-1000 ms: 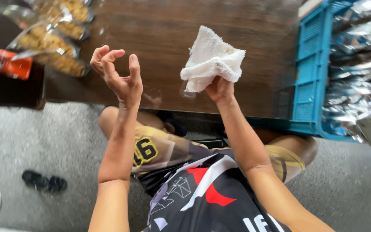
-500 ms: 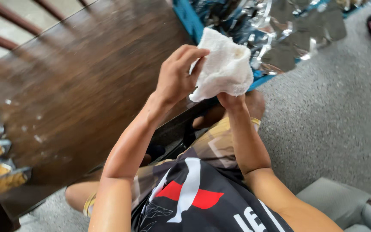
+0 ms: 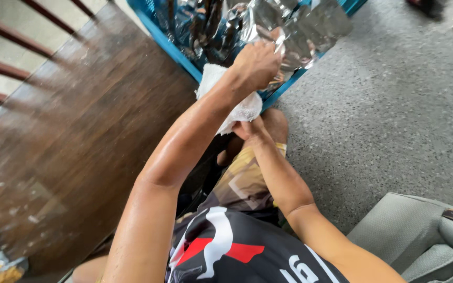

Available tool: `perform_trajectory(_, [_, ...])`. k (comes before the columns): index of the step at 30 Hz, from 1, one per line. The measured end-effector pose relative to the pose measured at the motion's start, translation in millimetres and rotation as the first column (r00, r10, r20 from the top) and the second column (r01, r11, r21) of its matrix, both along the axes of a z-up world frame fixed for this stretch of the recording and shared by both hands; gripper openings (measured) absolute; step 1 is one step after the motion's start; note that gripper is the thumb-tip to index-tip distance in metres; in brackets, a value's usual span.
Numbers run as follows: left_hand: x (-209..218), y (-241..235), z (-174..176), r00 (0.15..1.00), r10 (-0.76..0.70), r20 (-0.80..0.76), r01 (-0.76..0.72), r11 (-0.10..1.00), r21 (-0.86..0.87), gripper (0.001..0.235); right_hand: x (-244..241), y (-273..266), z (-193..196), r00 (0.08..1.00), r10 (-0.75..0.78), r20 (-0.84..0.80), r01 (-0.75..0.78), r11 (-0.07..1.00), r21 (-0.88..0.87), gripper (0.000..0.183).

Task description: The person sits on the floor and wipes the exterior of sealed snack bags with a white cloth. They pick up each bag from a blue crate, wipe it, and place it on the table.

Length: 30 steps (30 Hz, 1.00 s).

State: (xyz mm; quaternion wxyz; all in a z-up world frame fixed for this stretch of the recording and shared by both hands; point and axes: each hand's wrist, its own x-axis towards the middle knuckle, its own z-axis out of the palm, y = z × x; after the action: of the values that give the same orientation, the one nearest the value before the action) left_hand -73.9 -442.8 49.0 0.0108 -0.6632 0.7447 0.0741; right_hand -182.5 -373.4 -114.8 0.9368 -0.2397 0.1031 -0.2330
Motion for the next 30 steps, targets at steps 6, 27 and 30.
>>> perform_trajectory(6, [39, 98, 66, 0.9, 0.291, -0.323, -0.383, 0.883, -0.271, 0.016, 11, 4, 20, 0.998, 0.064, 0.021, -0.065, 0.998, 0.028, 0.058])
perform_trajectory(27, [19, 369, 75, 0.304, 0.477, -0.824, -0.949, 0.231, -0.217, 0.041, 125, 164, 124, 0.977, -0.198, 0.079, 0.108, 0.143, -0.984, 0.072])
perform_trajectory(30, [32, 384, 71, 0.204, 0.43, -0.88, -0.966, 0.232, -0.111, 0.04, 130, 178, 108, 0.991, -0.107, -0.074, -0.066, 0.073, -0.995, 0.08])
